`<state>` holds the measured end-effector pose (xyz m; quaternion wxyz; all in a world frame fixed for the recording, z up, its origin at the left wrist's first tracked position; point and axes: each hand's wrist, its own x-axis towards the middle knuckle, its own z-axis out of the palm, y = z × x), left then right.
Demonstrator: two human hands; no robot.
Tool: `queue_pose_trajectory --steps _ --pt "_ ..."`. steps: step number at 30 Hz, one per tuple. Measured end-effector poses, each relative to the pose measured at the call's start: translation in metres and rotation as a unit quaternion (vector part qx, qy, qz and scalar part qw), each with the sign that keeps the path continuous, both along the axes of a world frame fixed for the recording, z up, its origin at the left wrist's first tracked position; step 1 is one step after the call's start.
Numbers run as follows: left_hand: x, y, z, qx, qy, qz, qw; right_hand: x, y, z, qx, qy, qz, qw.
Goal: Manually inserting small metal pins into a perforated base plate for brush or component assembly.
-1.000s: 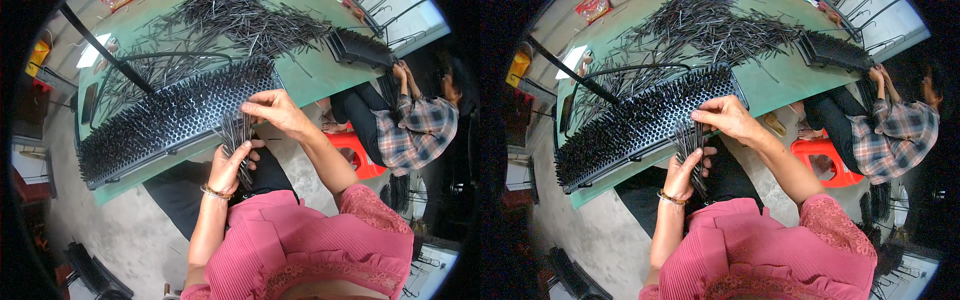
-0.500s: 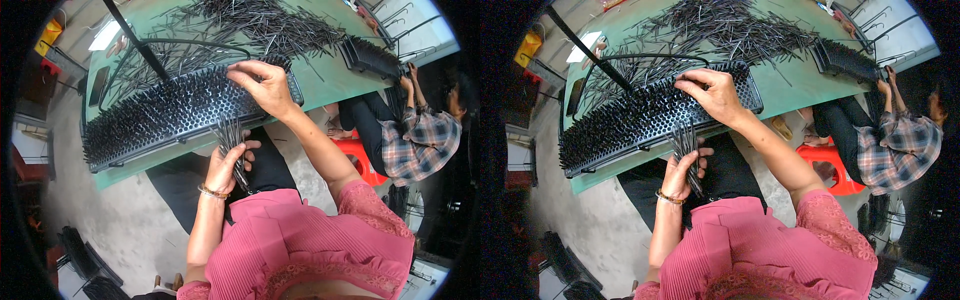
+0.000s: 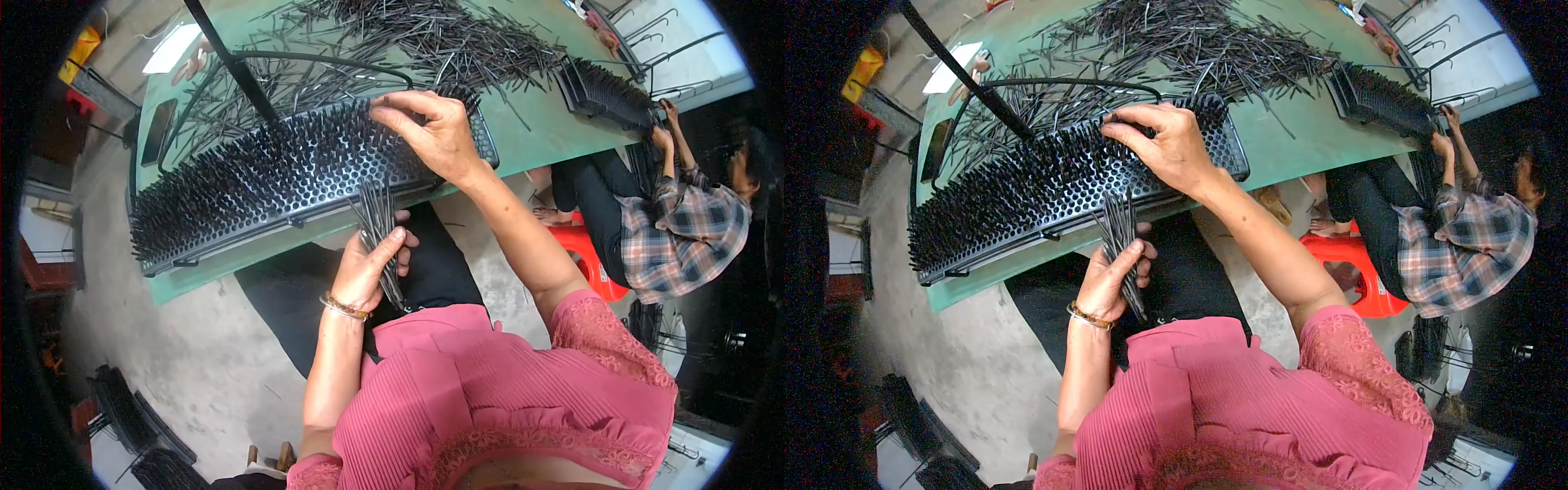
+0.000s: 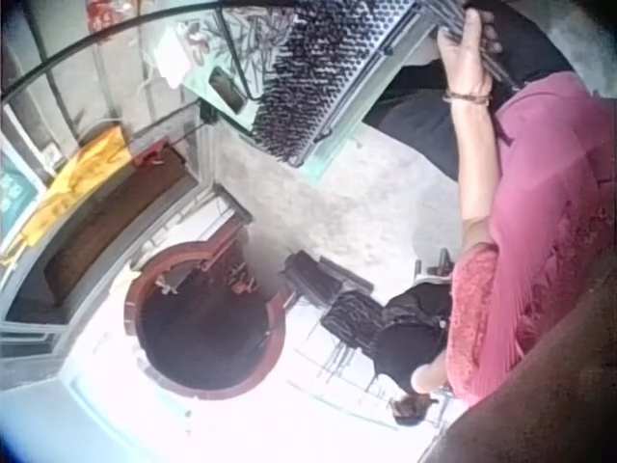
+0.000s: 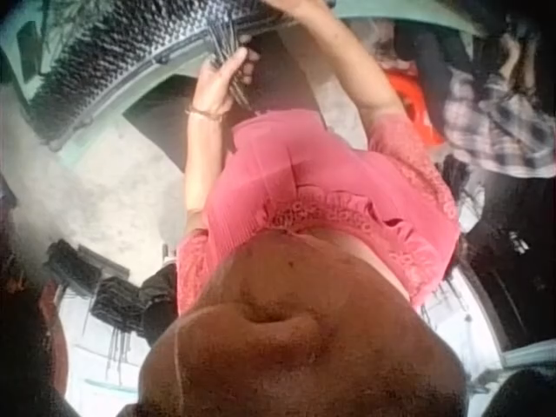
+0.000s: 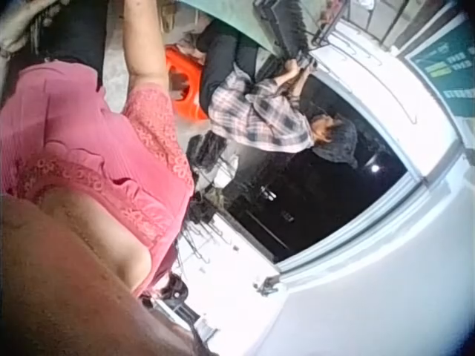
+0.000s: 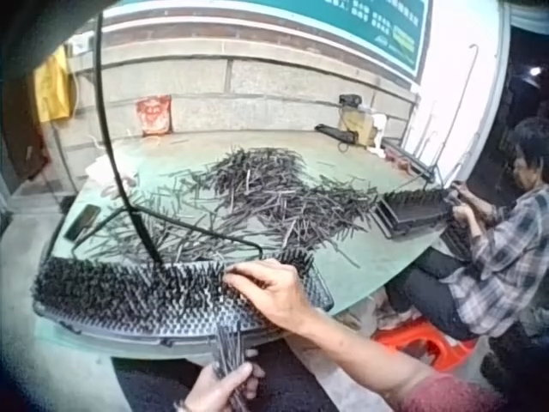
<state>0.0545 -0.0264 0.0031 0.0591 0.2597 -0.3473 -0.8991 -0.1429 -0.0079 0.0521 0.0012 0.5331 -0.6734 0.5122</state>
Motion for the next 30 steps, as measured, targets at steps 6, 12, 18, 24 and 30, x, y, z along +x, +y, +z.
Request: queue_pose_trajectory --steps 6,12,18,24,30 --pt "0.002 -0.005 -0.001 0.022 0.009 0.005 1.0 0.0 -0.001 -0.008 -0.006 0.06 0.02 0.998" --pt "0.004 -0.004 0.001 -0.007 0.019 0.009 1.0 0.006 -0.001 -0.019 -0.025 0.126 0.026 0.991" --pt "0.005 -0.004 0.002 -0.021 0.029 0.018 0.999 0.003 -0.001 -0.023 -0.037 0.201 0.028 0.979" --pt "0.004 -0.005 0.001 -0.02 0.02 0.017 0.999 0.004 0.001 -0.021 -0.024 0.245 0.039 0.968" --pt "0.007 -0.004 0.001 -0.021 0.031 0.014 0.999 0.01 0.006 -0.01 -0.046 0.162 0.024 0.985"
